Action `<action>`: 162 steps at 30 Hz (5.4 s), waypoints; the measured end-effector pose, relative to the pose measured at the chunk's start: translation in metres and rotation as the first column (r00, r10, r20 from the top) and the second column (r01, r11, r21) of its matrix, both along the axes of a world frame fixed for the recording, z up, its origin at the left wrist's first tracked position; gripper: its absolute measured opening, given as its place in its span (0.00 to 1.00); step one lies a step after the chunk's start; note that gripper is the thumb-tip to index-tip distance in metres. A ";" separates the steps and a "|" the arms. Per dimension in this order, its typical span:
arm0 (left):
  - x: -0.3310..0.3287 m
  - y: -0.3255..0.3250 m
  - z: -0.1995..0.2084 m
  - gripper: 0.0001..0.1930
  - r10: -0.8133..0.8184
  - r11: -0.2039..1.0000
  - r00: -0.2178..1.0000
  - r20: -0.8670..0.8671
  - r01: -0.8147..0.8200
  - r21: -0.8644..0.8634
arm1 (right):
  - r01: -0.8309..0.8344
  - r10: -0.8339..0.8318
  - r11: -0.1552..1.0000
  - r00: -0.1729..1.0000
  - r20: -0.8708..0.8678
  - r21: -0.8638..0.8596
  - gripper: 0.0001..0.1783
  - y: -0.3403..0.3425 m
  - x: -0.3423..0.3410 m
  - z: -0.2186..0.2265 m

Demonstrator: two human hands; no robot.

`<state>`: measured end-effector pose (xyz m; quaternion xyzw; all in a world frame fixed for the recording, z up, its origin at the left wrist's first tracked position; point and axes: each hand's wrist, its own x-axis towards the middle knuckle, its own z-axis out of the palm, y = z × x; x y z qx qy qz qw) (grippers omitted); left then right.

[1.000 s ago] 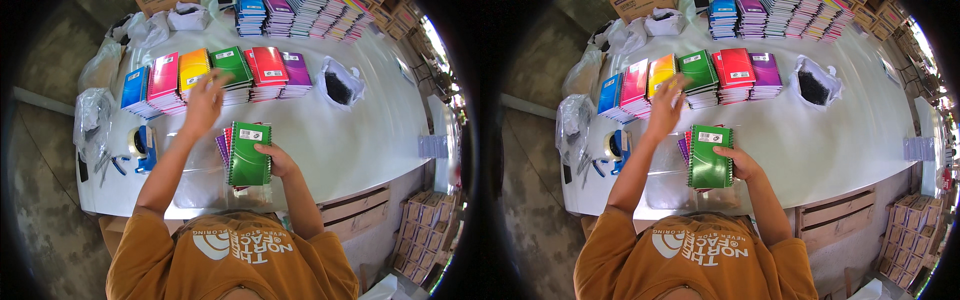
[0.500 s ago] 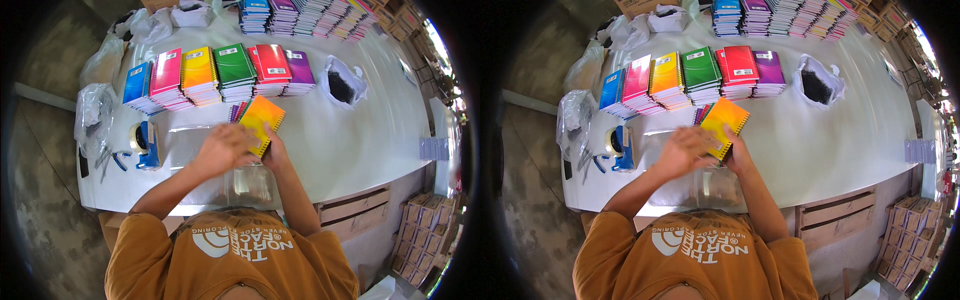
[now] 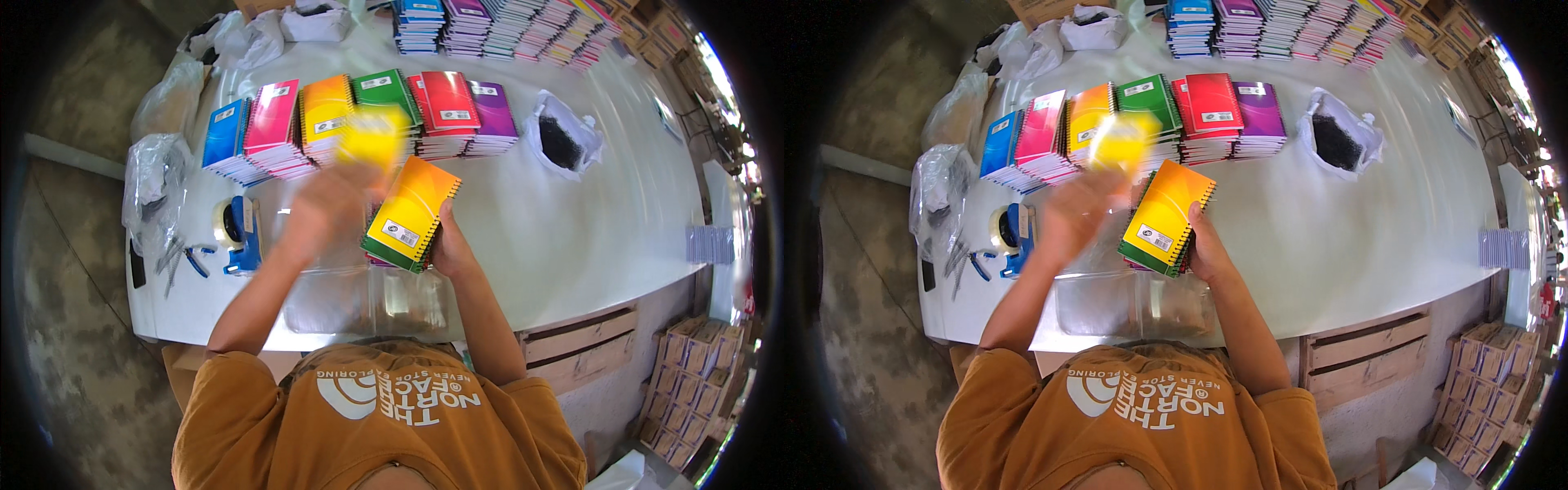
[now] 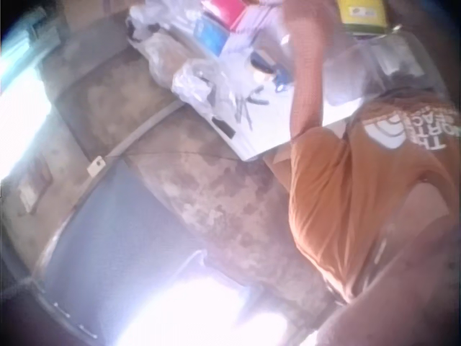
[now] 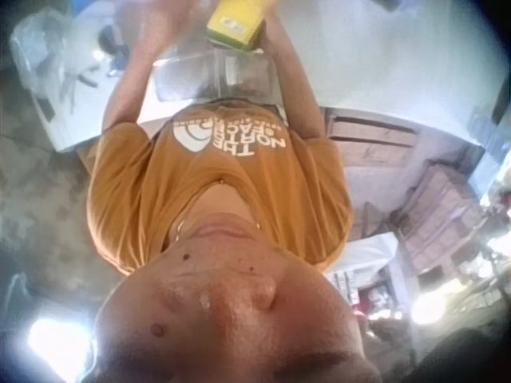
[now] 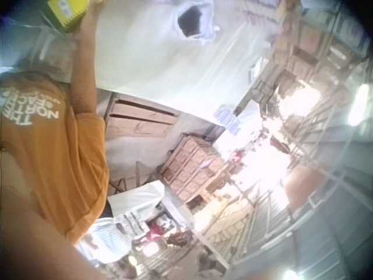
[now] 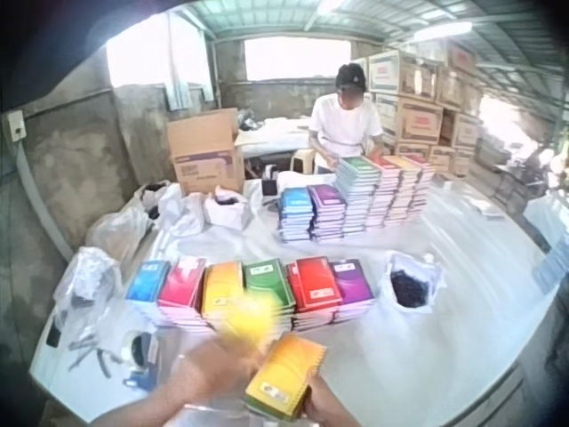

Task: The person places stacks of colorful notebooks into plastic sleeves and seals them using adhesive tape.

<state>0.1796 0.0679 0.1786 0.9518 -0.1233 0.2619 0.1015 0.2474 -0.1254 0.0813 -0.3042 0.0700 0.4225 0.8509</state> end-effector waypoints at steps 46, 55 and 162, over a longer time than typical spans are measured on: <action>-0.116 0.023 -0.154 0.38 -0.392 0.210 0.877 -0.279 -0.210 -0.955 | 0.292 0.199 0.805 0.688 0.698 -0.517 0.34 0.043 -0.109 -0.038; -0.120 0.169 -0.181 0.39 0.315 -0.106 0.923 -0.220 -0.196 -0.975 | 0.163 -0.044 0.940 0.929 0.366 -0.300 0.24 0.018 -0.120 -0.037; -0.214 0.101 -0.148 0.36 0.915 0.046 0.242 -0.323 -0.858 -0.512 | 0.332 0.243 0.688 0.732 0.636 -0.645 0.06 0.064 -0.178 -0.009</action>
